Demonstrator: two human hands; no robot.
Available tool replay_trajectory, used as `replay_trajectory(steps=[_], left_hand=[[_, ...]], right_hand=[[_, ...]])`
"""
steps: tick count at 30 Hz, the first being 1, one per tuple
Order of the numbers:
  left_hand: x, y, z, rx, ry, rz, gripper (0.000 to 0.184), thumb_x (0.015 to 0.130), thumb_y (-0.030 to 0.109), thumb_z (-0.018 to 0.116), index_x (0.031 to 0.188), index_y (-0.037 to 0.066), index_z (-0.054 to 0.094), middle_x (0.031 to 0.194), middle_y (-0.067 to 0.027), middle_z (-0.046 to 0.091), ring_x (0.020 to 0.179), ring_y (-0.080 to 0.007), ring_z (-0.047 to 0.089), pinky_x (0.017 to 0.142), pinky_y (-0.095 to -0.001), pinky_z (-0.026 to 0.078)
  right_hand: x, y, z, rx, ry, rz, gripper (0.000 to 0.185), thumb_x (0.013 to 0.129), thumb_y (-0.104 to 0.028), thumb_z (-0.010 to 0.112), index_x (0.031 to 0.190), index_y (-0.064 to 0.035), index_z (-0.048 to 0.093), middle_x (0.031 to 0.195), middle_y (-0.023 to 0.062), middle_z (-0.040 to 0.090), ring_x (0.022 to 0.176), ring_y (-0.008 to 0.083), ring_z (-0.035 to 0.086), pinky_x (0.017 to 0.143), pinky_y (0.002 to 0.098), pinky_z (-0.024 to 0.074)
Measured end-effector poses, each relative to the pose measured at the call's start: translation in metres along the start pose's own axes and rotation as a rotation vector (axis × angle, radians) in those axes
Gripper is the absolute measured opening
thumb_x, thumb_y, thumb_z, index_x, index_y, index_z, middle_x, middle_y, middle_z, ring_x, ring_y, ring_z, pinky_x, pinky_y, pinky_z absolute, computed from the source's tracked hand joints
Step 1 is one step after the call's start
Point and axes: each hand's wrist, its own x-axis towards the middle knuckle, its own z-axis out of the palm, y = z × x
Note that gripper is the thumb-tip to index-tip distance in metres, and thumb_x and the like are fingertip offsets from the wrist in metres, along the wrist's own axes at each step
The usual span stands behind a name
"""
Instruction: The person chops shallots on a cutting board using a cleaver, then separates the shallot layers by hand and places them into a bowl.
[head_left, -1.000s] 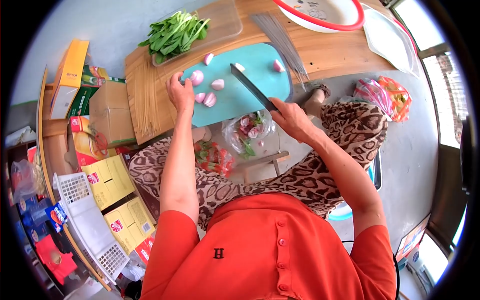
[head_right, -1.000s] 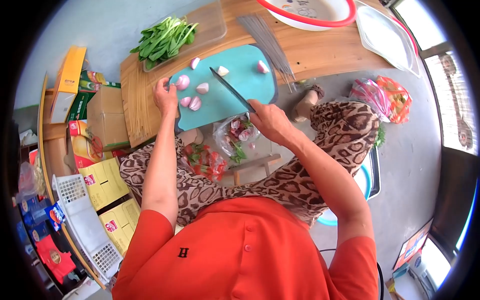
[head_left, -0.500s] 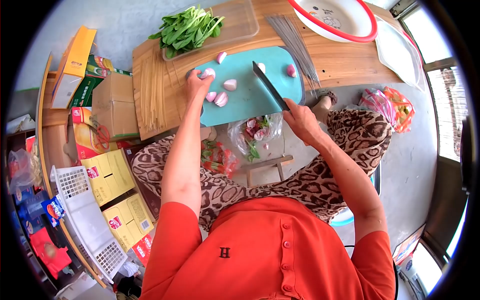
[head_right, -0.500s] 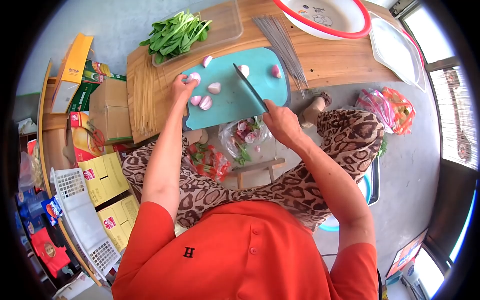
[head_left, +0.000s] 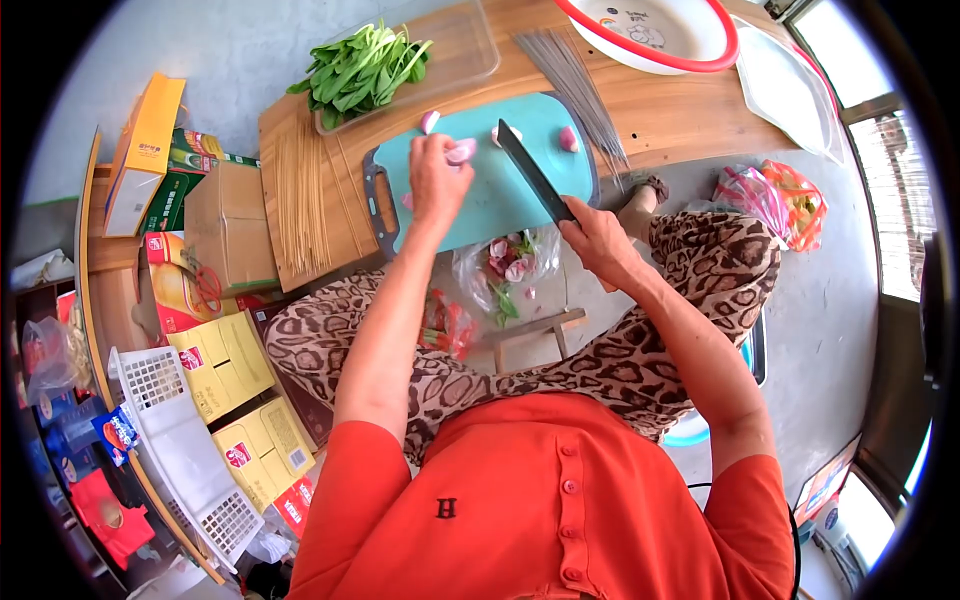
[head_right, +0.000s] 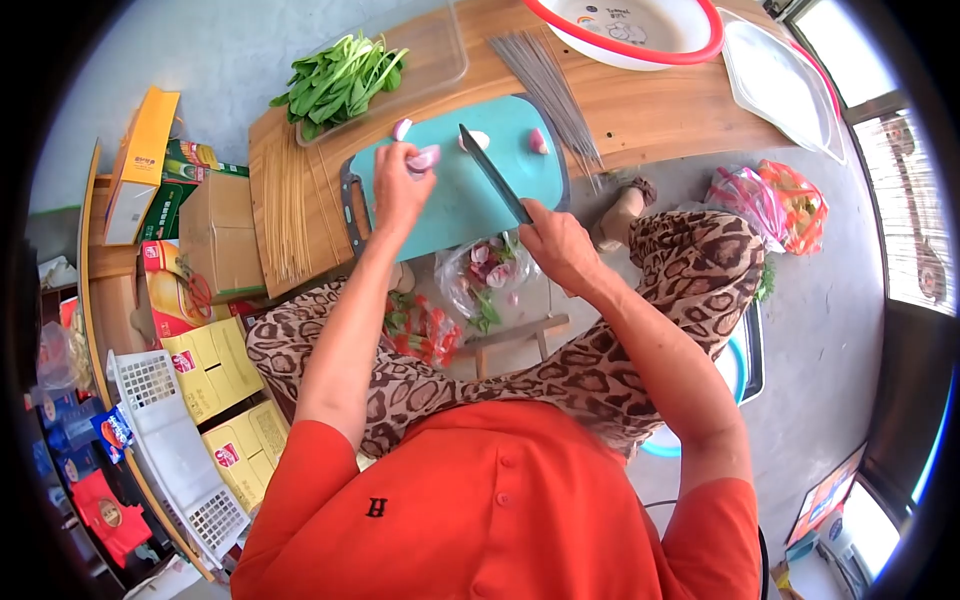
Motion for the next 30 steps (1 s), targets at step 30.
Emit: replay_trajectory(steps=[30], left_hand=[[-0.068,0.049,0.048,-0.159,0.018,-0.06,0.026,0.071,-0.006,0.064,0.093,0.0,0.052,0.089,-0.0151,0.052,0.089,-0.0334,0.051,0.076,-0.0423,0.043]], right_hand=[[-0.025,0.011,-0.004,-0.01,0.062,-0.113,0.035,0.093,-0.018,0.05,0.124,-0.0031,0.048,0.072,0.0241,0.059,0.066,0.039,0.06,0.061,0.0443,0.0473]])
